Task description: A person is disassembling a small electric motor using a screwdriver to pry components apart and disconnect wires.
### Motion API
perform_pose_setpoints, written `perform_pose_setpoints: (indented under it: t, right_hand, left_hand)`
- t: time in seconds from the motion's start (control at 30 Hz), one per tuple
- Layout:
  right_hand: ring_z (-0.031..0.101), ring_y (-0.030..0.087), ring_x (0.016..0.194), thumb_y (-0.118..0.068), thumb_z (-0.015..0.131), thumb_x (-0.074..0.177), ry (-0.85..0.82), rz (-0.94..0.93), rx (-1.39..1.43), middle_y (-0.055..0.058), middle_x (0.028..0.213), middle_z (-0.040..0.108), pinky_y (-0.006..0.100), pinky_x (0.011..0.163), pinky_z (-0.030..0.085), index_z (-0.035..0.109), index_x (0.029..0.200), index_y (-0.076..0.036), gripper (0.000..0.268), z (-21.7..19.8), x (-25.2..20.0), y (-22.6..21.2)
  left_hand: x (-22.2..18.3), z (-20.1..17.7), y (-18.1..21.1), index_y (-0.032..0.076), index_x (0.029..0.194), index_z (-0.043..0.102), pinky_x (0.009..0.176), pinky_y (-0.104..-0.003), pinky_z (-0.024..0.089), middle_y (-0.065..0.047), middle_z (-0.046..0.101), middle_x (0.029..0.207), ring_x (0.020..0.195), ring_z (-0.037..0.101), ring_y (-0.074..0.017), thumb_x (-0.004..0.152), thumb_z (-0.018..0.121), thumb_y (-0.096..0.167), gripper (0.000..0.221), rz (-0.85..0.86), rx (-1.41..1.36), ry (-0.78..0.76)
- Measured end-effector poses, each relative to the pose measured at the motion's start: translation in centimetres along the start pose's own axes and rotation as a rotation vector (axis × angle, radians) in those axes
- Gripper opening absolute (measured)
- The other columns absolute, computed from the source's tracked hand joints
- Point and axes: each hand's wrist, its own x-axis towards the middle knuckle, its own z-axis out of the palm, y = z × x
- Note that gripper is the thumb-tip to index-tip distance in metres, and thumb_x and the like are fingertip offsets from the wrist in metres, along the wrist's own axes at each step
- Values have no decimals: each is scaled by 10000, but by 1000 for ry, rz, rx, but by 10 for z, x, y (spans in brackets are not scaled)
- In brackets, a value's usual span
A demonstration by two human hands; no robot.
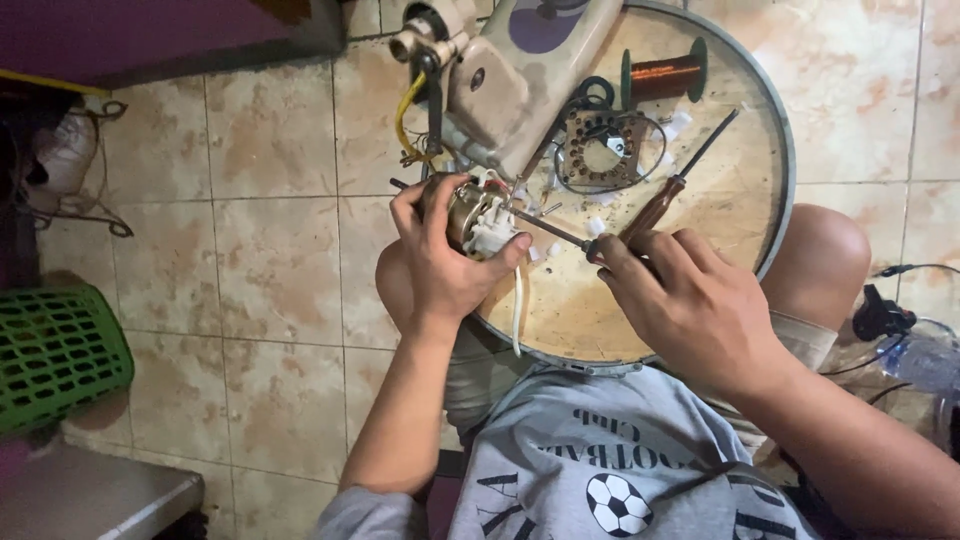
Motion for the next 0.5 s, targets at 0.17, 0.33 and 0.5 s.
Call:
perform_pose_setpoints:
  t: [0.17, 0.33, 0.5]
  right_hand:
    - [662, 172, 758, -312, 723, 1029, 13, 81, 61, -6, 946, 686, 312, 547, 504, 730, 1242, -173, 254, 8, -1, -8]
    - [772, 265, 834, -230, 688, 948, -244, 447, 762, 132, 1070, 788, 384, 652, 604, 746, 1190, -33, 318, -3, 17, -1]
    - [661, 180, 769, -148, 857, 800, -660, 909, 1157, 81, 928, 743, 292, 608, 499, 607, 1156, -91, 438, 4, 19, 10]
  left_hand:
    - [2, 2, -2, 110, 1265, 602, 963, -443, 588, -121, 410, 1155, 1152, 515, -266, 728, 799, 601, 754, 38, -17, 20]
    - [3, 1, -4, 112, 1287, 600, 1001, -452, 562, -127, 405, 1146, 1165, 497, -276, 728, 802, 588, 762, 50, -21, 9]
    - [0, 4, -9, 128, 1301, 585, 937, -487, 587, -145, 412, 1140, 1159, 489, -299, 707, 808, 601, 791, 61, 12, 25]
